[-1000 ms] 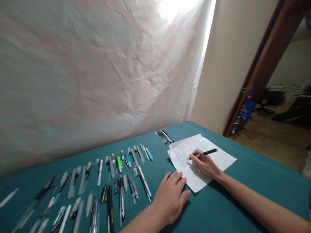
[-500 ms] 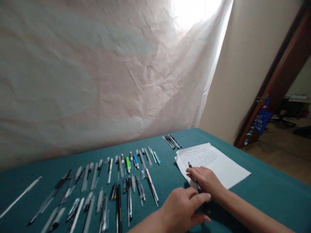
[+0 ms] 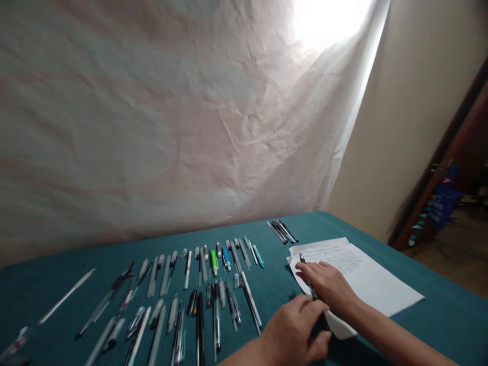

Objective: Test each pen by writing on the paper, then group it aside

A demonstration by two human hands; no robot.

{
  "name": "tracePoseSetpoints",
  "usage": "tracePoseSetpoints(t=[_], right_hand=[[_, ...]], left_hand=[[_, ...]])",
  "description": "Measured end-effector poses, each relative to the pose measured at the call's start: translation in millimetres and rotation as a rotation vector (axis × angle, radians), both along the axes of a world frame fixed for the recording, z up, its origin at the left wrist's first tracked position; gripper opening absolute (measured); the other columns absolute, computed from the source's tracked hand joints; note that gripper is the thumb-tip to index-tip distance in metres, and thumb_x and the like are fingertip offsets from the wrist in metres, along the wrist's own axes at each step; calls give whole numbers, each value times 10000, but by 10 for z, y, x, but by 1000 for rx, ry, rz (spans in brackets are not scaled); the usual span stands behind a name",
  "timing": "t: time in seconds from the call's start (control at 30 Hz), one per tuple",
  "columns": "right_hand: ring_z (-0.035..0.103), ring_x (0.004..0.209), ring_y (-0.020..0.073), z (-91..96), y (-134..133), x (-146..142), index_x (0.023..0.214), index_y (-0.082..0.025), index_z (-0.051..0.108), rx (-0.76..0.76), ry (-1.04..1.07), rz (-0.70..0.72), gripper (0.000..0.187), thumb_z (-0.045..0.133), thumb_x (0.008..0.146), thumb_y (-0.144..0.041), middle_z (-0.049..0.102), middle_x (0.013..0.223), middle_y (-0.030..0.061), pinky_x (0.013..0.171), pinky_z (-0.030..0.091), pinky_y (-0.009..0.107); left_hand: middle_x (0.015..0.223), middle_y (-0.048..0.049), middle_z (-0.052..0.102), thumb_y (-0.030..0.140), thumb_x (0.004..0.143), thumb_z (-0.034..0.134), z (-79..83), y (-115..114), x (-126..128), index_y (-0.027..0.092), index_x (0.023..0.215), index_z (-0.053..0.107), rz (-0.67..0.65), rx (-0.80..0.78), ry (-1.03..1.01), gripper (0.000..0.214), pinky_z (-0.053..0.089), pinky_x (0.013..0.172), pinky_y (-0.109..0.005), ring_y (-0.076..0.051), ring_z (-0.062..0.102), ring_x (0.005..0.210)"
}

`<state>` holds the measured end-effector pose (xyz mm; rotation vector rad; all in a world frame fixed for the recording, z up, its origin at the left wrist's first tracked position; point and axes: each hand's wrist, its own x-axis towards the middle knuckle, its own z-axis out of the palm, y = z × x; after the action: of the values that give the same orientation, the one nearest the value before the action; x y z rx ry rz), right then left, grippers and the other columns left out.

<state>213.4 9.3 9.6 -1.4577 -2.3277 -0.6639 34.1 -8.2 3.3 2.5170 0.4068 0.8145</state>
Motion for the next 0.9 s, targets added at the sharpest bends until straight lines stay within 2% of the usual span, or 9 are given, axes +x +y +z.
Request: tracePoseSetpoints(t=[0.23, 0.33, 0.4, 0.47, 0.53, 0.6, 0.67, 0.77, 0.9], right_hand=[[601, 738, 201, 85, 78, -39, 1126, -173, 506, -73, 108, 45, 280, 404, 866, -189, 647, 810, 77, 644, 417, 300], [598, 776, 203, 85, 98, -47, 1279, -198, 361, -151, 296, 35, 446, 376, 837, -147, 640, 903, 83, 665, 434, 315], [593, 729, 185, 94, 118, -59, 1303, -217, 310, -221, 505, -22, 471, 364, 837, -173, 629, 945, 75, 647, 437, 312], [565, 618, 146, 131, 128, -88, 1205, -203, 410, -364, 754, -53, 354, 360, 859, -260, 625, 891, 59, 574, 427, 274], [486, 490, 101, 197, 112, -135, 989, -172, 526, -602, 976, -41, 292, 367, 862, -382, 601, 741, 28, 458, 368, 220], [393, 418, 68, 273, 70, -192, 816, -159, 542, -851, 1125, -15, 335, 414, 830, -468, 533, 594, -14, 382, 266, 185], [350, 408, 54, 333, 39, -236, 762, -154, 537, -982, 1210, 11, 332, 492, 784, -483, 474, 527, -44, 374, 212, 173], [350, 418, 49, 366, 124, -217, 766, -149, 559, -970, 1257, 52, 326, 568, 729, -472, 459, 522, -55, 385, 224, 172], [411, 424, 74, 324, 590, 9, 835, -134, 605, -704, 1189, -42, 391, 516, 742, -504, 499, 514, -37, 405, 305, 189]], left_hand=[[1140, -110, 495, 284, 755, 532, 24, 7, -10, 162, 1236, 358, -11, -121, -86, 526, 396, 911, -335, -218, 479, 1037], [1114, -99, 504, 269, 748, 543, 33, -2, -12, 165, 1237, 348, 20, -200, -122, 536, 410, 889, -326, -203, 500, 987], [1115, -92, 502, 262, 751, 545, 41, -3, -18, 171, 1238, 340, 51, -247, -150, 536, 415, 882, -322, -194, 503, 970], [1123, -86, 497, 253, 755, 545, 53, 0, -24, 178, 1237, 337, 93, -280, -177, 530, 412, 885, -321, -189, 498, 971], [1117, -78, 501, 246, 757, 545, 67, 3, -27, 182, 1229, 343, 136, -297, -187, 517, 410, 885, -320, -184, 495, 966], [1108, -71, 507, 242, 755, 548, 78, 0, -27, 185, 1209, 364, 162, -303, -176, 493, 407, 892, -320, -184, 490, 974], [1107, -69, 512, 238, 753, 548, 78, -8, -26, 187, 1198, 377, 179, -301, -150, 479, 398, 910, -332, -193, 481, 1003], [1193, -85, 470, 214, 767, 517, 47, -20, -24, 192, 1259, 318, 200, -293, -114, 531, 374, 951, -363, -208, 455, 1072], [1367, -116, 292, 158, 749, 497, -30, 1, -25, 196, 1339, 182, 206, -274, -71, 670, 340, 992, -416, -240, 388, 1175]])
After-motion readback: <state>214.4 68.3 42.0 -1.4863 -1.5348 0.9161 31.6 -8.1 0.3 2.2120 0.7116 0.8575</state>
